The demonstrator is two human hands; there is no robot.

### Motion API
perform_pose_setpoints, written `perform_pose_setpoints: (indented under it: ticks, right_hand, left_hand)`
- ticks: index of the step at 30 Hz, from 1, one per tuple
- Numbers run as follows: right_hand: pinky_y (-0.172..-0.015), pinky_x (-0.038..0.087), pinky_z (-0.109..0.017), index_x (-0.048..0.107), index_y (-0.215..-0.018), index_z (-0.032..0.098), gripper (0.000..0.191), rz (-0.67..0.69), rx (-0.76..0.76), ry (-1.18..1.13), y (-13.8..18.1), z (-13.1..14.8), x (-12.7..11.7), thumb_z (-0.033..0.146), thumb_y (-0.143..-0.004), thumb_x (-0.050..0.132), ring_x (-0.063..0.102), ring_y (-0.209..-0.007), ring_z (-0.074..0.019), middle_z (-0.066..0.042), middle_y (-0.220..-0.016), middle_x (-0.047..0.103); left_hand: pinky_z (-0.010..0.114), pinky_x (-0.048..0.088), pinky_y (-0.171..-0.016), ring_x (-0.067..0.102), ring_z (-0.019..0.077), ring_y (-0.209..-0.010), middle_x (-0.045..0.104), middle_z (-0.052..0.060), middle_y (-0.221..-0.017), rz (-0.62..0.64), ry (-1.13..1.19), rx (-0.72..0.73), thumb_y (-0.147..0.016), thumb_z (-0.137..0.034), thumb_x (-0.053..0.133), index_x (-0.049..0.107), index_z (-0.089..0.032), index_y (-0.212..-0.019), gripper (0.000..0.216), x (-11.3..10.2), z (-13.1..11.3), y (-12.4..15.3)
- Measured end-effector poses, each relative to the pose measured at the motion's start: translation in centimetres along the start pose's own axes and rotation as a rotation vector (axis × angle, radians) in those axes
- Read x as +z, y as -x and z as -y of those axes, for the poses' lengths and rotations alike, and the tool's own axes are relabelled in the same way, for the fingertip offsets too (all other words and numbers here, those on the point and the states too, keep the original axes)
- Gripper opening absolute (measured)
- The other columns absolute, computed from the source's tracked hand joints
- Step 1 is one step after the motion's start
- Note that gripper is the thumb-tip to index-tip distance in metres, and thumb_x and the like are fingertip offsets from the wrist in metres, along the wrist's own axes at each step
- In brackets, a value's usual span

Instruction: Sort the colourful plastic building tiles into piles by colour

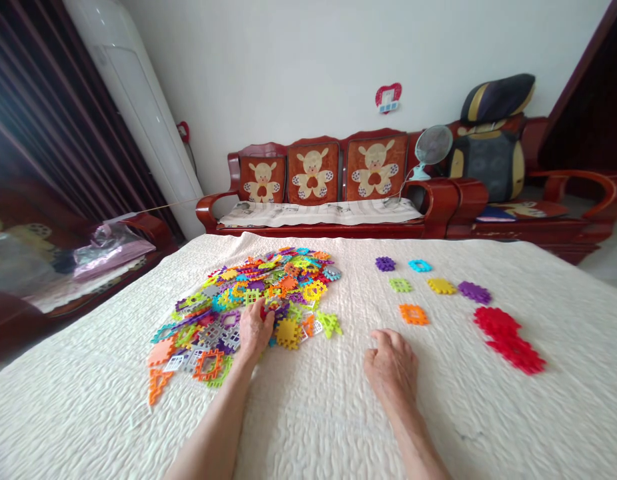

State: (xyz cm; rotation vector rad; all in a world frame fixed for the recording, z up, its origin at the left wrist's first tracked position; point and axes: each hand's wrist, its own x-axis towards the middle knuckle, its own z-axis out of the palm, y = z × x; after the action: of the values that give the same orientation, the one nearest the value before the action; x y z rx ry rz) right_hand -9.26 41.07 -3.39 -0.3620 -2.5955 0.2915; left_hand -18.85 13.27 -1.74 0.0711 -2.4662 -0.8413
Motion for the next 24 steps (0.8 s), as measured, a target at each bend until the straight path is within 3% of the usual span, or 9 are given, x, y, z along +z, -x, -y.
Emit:
perform_pose_setpoints:
  ticks: [7, 16, 24]
  right_hand:
    - [-0.082, 0.039, -0.036, 0.065, -0.104, 0.018, 0.031, 0.058, 0.029, 0.007, -0.1, 0.2, -0.3, 0.012, -0.079, 0.047, 0.057, -0.100, -0.0239, -0.007, -0.115, 0.062]
    - [-0.083, 0.040, -0.036, 0.065, -0.103, 0.018, 0.031, 0.038, 0.018, 0.018, -0.1, 0.2, -0.2, 0.012, -0.078, 0.048, 0.057, -0.100, -0.0240, -0.007, -0.113, 0.062]
    - [-0.083, 0.041, -0.036, 0.065, -0.103, 0.019, 0.031, 0.039, 0.023, 0.032, 0.0, 0.3, -0.3, 0.012, -0.079, 0.048, 0.058, -0.100, -0.0241, -0.007, -0.113, 0.063]
  left_hand:
    - [0.030, 0.042, -0.084, 0.060, 0.0202, -0.090, 0.069, 0.005, -0.089, 0.085, 0.098, -0.034, -0.074, -0.019, 0.060, 0.072, -0.022, -0.093, 0.023, -0.4, -0.2, -0.3]
    - [0.028, 0.043, -0.069, 0.060, 0.0168, -0.069, 0.067, 0.002, -0.073, -0.064, 0.337, -0.230, -0.077, -0.034, 0.056, 0.069, -0.019, -0.097, 0.028, -0.4, 0.6, -1.0]
    - [0.025, 0.043, -0.062, 0.057, 0.0134, -0.063, 0.064, 0.000, -0.071, -0.148, 0.597, -0.293, -0.074, -0.048, 0.058, 0.065, -0.017, -0.100, 0.041, 0.2, 1.1, -1.5]
